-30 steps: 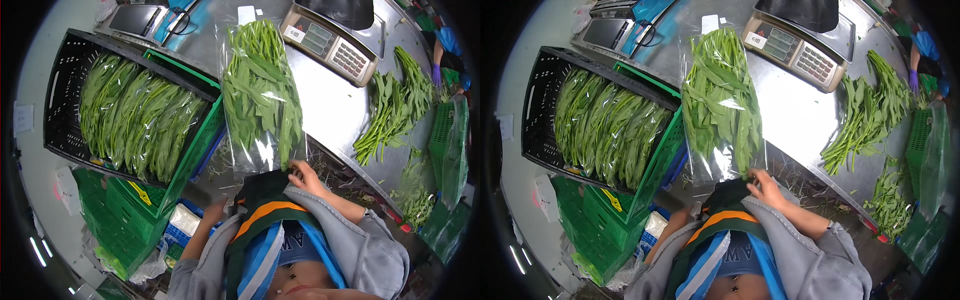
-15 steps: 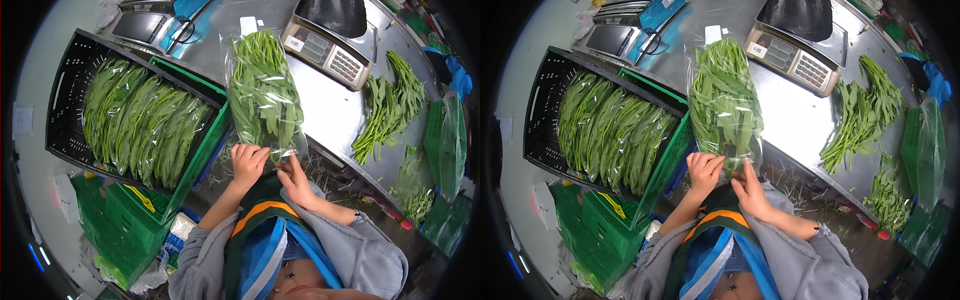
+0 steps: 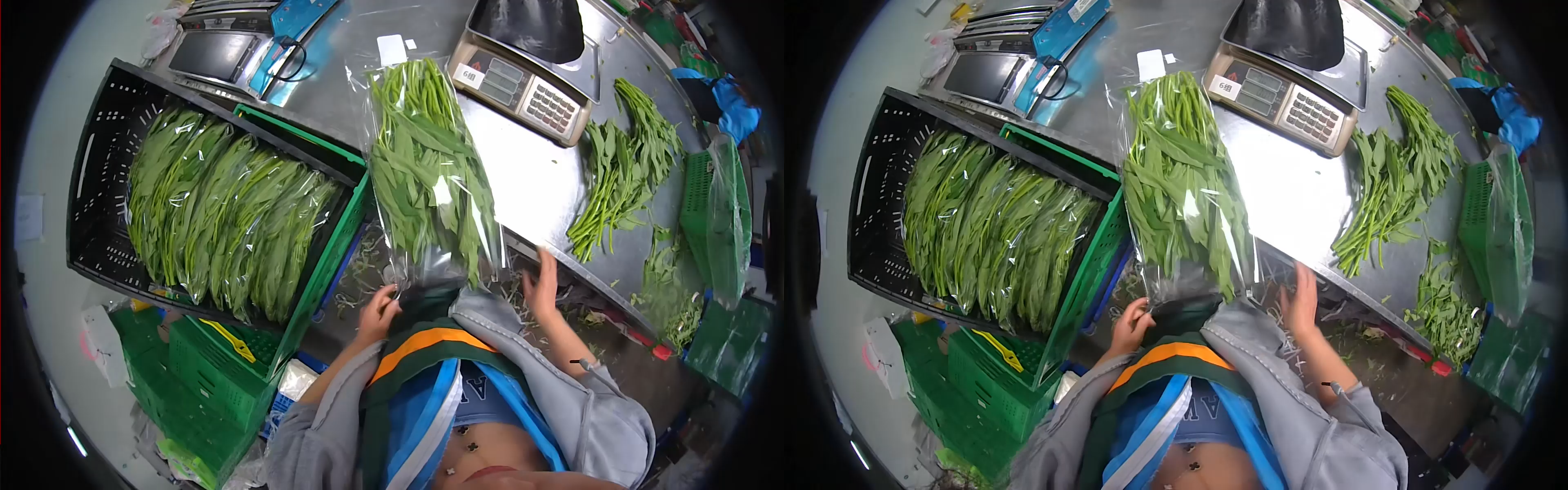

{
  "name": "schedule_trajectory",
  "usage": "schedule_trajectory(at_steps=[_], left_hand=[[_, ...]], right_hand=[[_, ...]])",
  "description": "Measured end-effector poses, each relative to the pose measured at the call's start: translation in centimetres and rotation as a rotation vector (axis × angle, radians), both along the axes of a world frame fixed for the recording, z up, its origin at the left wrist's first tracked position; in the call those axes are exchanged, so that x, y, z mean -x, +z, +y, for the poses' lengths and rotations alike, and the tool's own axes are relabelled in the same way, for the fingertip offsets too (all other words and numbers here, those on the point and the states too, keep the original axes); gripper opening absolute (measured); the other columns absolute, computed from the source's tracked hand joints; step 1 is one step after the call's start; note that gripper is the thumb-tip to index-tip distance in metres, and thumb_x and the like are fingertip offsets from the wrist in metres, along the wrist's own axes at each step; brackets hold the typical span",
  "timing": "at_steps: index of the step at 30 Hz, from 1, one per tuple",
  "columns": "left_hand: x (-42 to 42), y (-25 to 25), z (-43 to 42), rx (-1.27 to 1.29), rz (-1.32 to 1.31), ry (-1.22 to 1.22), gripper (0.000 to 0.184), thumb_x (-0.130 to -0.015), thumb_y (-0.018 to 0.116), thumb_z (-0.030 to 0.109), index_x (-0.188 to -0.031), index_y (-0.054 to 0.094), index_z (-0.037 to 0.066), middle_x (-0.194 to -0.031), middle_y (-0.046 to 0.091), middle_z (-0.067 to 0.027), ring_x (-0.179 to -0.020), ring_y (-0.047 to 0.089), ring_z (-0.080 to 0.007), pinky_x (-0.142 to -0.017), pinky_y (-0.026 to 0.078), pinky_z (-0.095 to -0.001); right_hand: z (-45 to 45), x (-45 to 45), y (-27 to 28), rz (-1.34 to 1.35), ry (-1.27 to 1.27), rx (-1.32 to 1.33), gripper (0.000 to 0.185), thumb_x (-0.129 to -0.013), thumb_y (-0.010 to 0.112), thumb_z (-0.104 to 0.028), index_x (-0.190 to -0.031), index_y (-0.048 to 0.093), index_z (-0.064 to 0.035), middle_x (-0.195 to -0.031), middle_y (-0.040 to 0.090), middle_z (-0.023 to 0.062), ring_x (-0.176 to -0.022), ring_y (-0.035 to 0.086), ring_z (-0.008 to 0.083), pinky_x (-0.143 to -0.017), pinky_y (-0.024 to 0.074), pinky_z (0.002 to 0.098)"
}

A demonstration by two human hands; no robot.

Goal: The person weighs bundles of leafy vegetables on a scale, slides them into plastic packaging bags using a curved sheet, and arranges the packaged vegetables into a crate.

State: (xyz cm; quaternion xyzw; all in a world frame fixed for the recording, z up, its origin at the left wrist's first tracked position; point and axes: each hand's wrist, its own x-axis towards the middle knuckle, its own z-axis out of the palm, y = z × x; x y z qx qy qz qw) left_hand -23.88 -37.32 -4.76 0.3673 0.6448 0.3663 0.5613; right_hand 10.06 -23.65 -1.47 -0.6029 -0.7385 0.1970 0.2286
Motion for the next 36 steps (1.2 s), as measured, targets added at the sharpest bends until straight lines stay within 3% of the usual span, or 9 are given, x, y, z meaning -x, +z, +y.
schedule_trajectory(at_steps=[1,3,5,10,17,21,25,31,36], left_hand=[[2.6,0.4,1.8,-0.372,0.379,-0.080,0.047,-0.076,0.066,0.011,-0.119,0.049,0.001,-0.109,0.058,-0.0141,-0.100,0.056,-0.0251,-0.087,0.043,-0.0362],[2.0,3.8,6.3,-0.476,0.889,-0.026,0.057,-0.069,0.072,0.018,-0.121,0.050,0.008,-0.127,0.048,-0.0143,-0.117,0.044,-0.0304,-0.096,0.034,-0.0421],[1.9,3.4,9.3,-0.690,1.083,-0.392,0.063,-0.066,0.073,0.025,-0.123,0.050,0.015,-0.136,0.039,-0.0107,-0.125,0.032,-0.0297,-0.099,0.027,-0.0442],[1.6,4.9,8.3,-0.969,0.963,-0.229,0.041,-0.069,0.063,0.006,-0.110,0.058,0.008,-0.128,0.047,-0.0133,-0.121,0.038,-0.0302,-0.093,0.030,-0.0443],[-4.5,8.3,9.4,-0.860,0.979,-0.522,0.058,-0.075,0.063,0.021,-0.129,0.045,0.011,-0.133,0.036,-0.0143,-0.122,0.034,-0.0295,-0.095,0.029,-0.0423],[-4.5,6.0,12.4,-1.016,1.098,-0.507,0.036,-0.076,0.060,0.014,-0.111,0.056,0.012,-0.099,0.051,-0.0060,-0.096,0.048,-0.0216,-0.085,0.034,-0.0377],[-4.4,7.1,13.0,-1.110,0.948,-0.443,0.012,-0.075,0.061,0.014,-0.087,0.062,0.012,-0.071,0.048,0.0001,-0.073,0.050,-0.0175,-0.074,0.035,-0.0349],[-4.0,9.5,13.4,-1.139,0.827,-0.442,0.015,-0.073,0.062,0.010,-0.088,0.064,0.011,-0.071,0.049,-0.0006,-0.072,0.050,-0.0175,-0.073,0.036,-0.0340],[-4.3,9.7,13.7,-1.131,0.779,-0.473,0.017,-0.071,0.060,0.006,-0.086,0.063,0.010,-0.069,0.049,-0.0008,-0.070,0.050,-0.0181,-0.074,0.036,-0.0344]], right_hand=[[2.0,0.8,0.4,-0.124,0.058,-0.190,0.047,-0.070,0.066,-0.004,-0.116,0.055,-0.0077,-0.122,0.050,0.0172,-0.112,0.049,0.0343,-0.091,0.0402,0.0408],[4.5,1.3,-0.4,-0.164,0.420,-0.297,0.051,-0.068,0.066,-0.003,-0.118,0.054,-0.0089,-0.124,0.049,0.0151,-0.114,0.047,0.0324,-0.090,0.0387,0.0421],[5.3,2.5,1.0,-0.235,0.577,-0.326,0.052,-0.068,0.064,-0.001,-0.118,0.054,-0.0096,-0.122,0.049,0.0152,-0.110,0.048,0.0314,-0.087,0.0397,0.0408],[-1.3,2.3,1.1,0.098,0.387,-0.201,0.048,-0.068,0.062,0.007,-0.114,0.053,-0.0008,-0.109,0.054,0.0179,-0.100,0.051,0.0342,-0.088,0.0410,0.0392],[-4.0,12.2,-2.4,0.222,-0.154,0.059,0.052,-0.081,0.060,-0.008,-0.127,0.039,0.0046,-0.120,0.048,0.0252,-0.113,0.044,0.0392,-0.098,0.0356,0.0411],[-1.9,14.1,-2.9,0.108,-0.205,-0.227,0.056,-0.081,0.062,-0.013,-0.127,0.037,0.0053,-0.118,0.048,0.0268,-0.111,0.046,0.0392,-0.095,0.0372,0.0400],[1.0,15.8,-1.7,0.374,-0.272,-0.108,0.050,-0.079,0.067,-0.017,-0.115,0.042,0.0054,-0.103,0.055,0.0262,-0.095,0.054,0.0401,-0.081,0.0429,0.0418],[5.4,18.4,-0.6,0.518,-0.258,0.070,0.023,-0.077,0.058,-0.007,-0.096,0.051,0.0025,-0.083,0.058,0.0236,-0.072,0.056,0.0405,-0.063,0.0444,0.0438],[9.7,19.3,-3.1,0.345,-0.076,-0.317,0.012,-0.077,0.053,-0.004,-0.088,0.055,0.0002,-0.067,0.056,0.0182,-0.060,0.056,0.0388,-0.052,0.0429,0.0430]])
